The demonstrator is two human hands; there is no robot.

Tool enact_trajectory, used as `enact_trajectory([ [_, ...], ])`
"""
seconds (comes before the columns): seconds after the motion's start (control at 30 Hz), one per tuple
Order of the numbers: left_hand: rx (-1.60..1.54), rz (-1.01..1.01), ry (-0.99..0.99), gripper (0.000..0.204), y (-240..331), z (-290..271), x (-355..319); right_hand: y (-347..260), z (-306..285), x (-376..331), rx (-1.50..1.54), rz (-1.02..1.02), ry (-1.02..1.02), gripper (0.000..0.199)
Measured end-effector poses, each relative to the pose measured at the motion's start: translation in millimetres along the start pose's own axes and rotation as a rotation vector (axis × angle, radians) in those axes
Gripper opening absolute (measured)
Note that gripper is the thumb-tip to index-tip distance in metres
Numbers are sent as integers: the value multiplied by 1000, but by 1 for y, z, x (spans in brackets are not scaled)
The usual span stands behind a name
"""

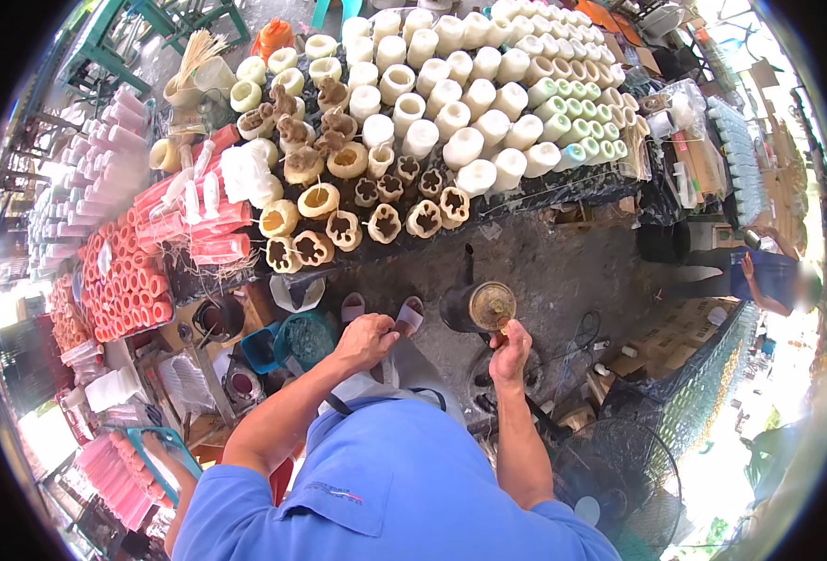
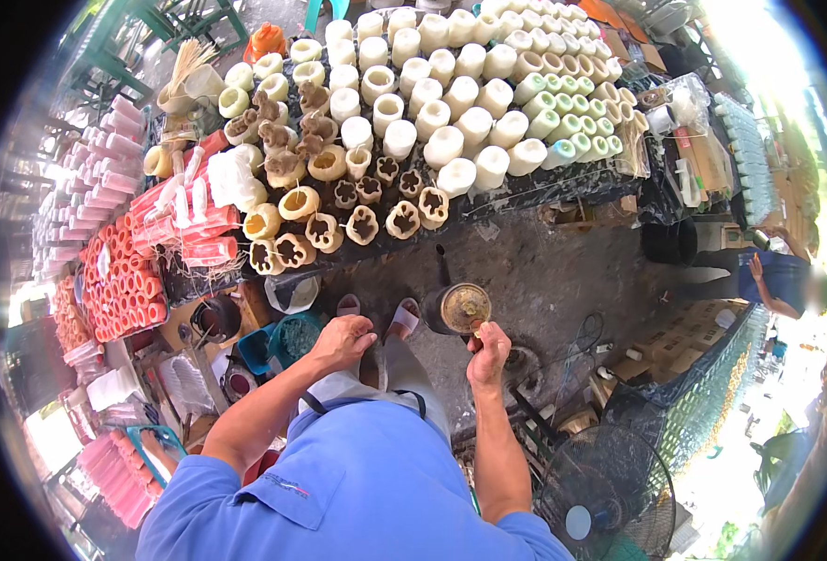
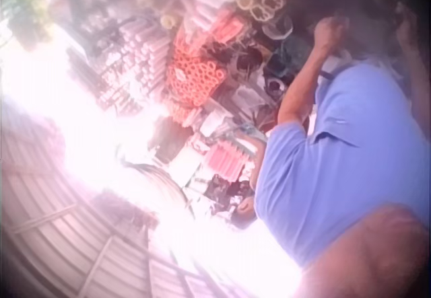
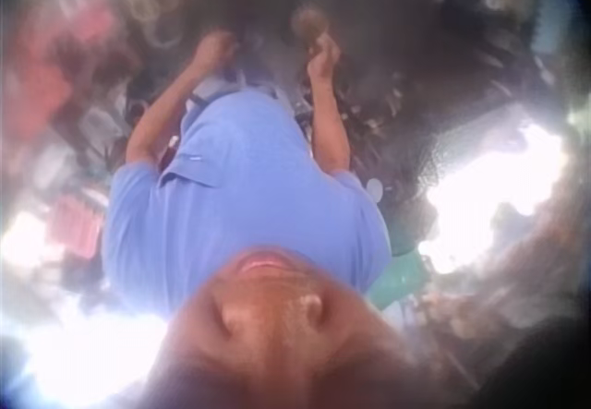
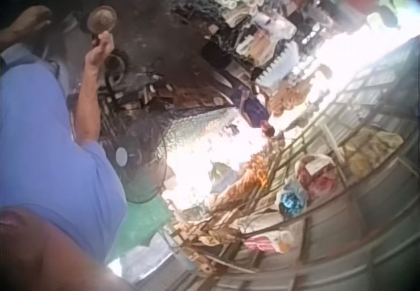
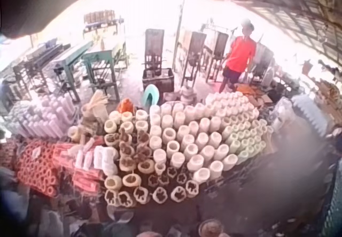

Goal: The person inserts wicks into flower-shaped candle molds and then places wicks into cylindrical white candles. The person handles the candles one at a time, aligning the wicks and positioning them into the molds on a table.

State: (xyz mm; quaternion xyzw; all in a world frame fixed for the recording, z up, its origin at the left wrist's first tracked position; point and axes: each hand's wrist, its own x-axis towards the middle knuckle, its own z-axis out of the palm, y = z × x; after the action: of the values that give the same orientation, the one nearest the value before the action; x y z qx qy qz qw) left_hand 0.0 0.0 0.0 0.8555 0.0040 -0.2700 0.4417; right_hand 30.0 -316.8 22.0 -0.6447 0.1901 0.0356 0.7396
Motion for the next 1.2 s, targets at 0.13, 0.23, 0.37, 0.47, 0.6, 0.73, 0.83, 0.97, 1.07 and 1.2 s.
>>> enact_trajectory([
  [0.13,16,-27,-37,34,-18,24,-15,26,-2,-15,75,31,28,51],
  [0.23,-25,-80,-149,41,-25,39,-15,48,-6,-17,125,116,131,61],
  [0.37,-464,-268,-359,58,-23,83,-10,107,-20,-22,146,203,218,72],
  [0.47,-993,-488,-316,64,-5,136,9,167,-11,-20,153,291,285,68],
  [0.6,-1223,-660,-104,64,-8,213,72,250,8,12,-28,369,307,65],
  [0.73,-1578,-536,125,40,-64,270,108,323,4,31,3,357,257,47],
  [0.83,-1654,-523,239,33,-105,291,137,366,3,64,-164,155,221,35],
  [0.97,-1716,-506,301,30,-165,301,179,418,19,107,-210,-75,157,33],
  [1.07,-1740,-388,461,32,-202,311,211,449,35,124,-283,-251,113,36],
  [1.2,-1745,-327,592,19,-254,332,235,482,51,134,-169,-19,79,27],
])
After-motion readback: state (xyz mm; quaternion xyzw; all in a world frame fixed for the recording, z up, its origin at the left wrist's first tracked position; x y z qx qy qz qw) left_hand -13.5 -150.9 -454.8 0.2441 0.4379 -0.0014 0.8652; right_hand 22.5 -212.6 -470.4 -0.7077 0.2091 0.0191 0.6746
